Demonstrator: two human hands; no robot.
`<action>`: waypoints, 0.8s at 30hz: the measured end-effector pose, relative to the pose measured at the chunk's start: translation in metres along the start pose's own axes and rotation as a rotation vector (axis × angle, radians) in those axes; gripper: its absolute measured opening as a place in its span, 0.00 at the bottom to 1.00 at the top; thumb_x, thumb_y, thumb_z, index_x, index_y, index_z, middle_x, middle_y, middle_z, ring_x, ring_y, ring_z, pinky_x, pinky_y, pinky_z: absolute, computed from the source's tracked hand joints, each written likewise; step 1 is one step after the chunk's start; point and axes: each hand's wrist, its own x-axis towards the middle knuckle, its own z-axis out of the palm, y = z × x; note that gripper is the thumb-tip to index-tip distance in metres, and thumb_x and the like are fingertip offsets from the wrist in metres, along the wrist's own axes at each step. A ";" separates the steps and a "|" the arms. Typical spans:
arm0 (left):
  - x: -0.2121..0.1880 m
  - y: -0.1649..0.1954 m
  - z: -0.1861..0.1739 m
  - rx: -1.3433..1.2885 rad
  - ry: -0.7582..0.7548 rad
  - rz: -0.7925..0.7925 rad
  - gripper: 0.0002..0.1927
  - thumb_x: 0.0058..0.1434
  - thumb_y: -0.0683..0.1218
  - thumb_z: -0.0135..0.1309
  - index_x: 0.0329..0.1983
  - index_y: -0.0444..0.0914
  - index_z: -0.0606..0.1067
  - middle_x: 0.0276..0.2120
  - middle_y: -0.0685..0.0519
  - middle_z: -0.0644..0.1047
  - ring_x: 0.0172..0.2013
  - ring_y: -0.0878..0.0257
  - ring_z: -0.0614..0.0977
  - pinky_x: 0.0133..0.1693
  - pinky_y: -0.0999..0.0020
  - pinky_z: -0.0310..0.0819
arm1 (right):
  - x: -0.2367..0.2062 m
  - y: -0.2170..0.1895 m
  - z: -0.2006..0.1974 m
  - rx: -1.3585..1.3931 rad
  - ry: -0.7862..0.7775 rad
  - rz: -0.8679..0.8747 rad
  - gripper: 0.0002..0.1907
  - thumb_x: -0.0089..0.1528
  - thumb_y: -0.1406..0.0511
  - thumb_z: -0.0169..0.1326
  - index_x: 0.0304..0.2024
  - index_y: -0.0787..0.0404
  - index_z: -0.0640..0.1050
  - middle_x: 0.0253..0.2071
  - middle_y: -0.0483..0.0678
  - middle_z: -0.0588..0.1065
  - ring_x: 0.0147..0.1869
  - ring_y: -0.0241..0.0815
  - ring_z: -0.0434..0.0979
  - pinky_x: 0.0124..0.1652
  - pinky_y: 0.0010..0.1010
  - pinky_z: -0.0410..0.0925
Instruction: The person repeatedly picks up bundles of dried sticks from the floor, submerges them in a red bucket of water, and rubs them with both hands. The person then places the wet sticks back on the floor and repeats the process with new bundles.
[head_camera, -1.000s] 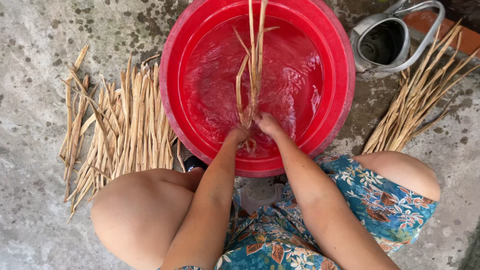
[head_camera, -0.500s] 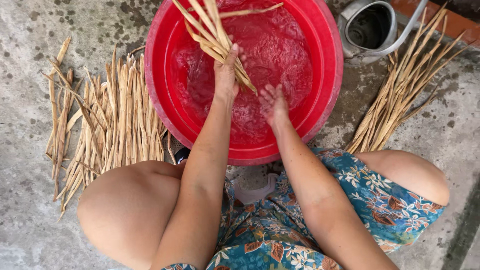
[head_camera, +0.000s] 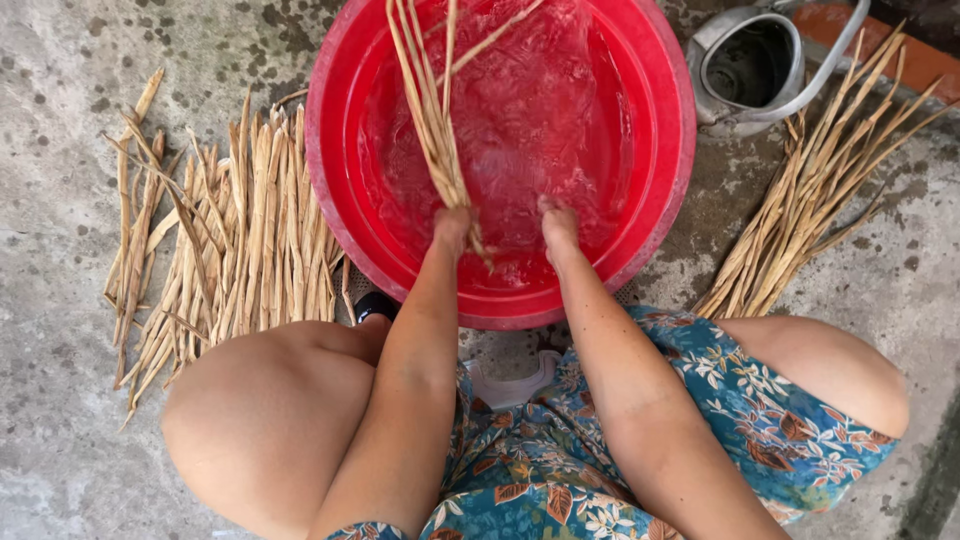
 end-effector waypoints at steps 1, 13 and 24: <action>0.004 -0.006 0.001 -0.046 0.024 -0.005 0.11 0.69 0.45 0.51 0.48 0.33 0.75 0.33 0.46 0.78 0.23 0.62 0.76 0.22 0.66 0.73 | -0.002 -0.004 0.001 -0.035 -0.053 -0.037 0.24 0.64 0.54 0.54 0.60 0.56 0.77 0.59 0.49 0.76 0.63 0.46 0.73 0.62 0.41 0.64; -0.032 -0.021 0.017 0.197 -0.824 0.140 0.15 0.60 0.46 0.61 0.47 0.35 0.76 0.41 0.42 0.82 0.38 0.56 0.86 0.37 0.64 0.85 | -0.002 -0.034 0.016 -0.028 -0.540 0.112 0.37 0.61 0.53 0.63 0.65 0.71 0.73 0.55 0.61 0.77 0.58 0.52 0.76 0.57 0.44 0.70; -0.056 0.006 0.003 0.156 -0.359 0.140 0.23 0.73 0.58 0.47 0.64 0.42 0.69 0.54 0.47 0.75 0.49 0.58 0.79 0.56 0.55 0.71 | -0.018 -0.030 0.006 -0.271 -0.296 0.142 0.45 0.64 0.45 0.61 0.66 0.73 0.66 0.67 0.66 0.67 0.74 0.56 0.66 0.70 0.48 0.60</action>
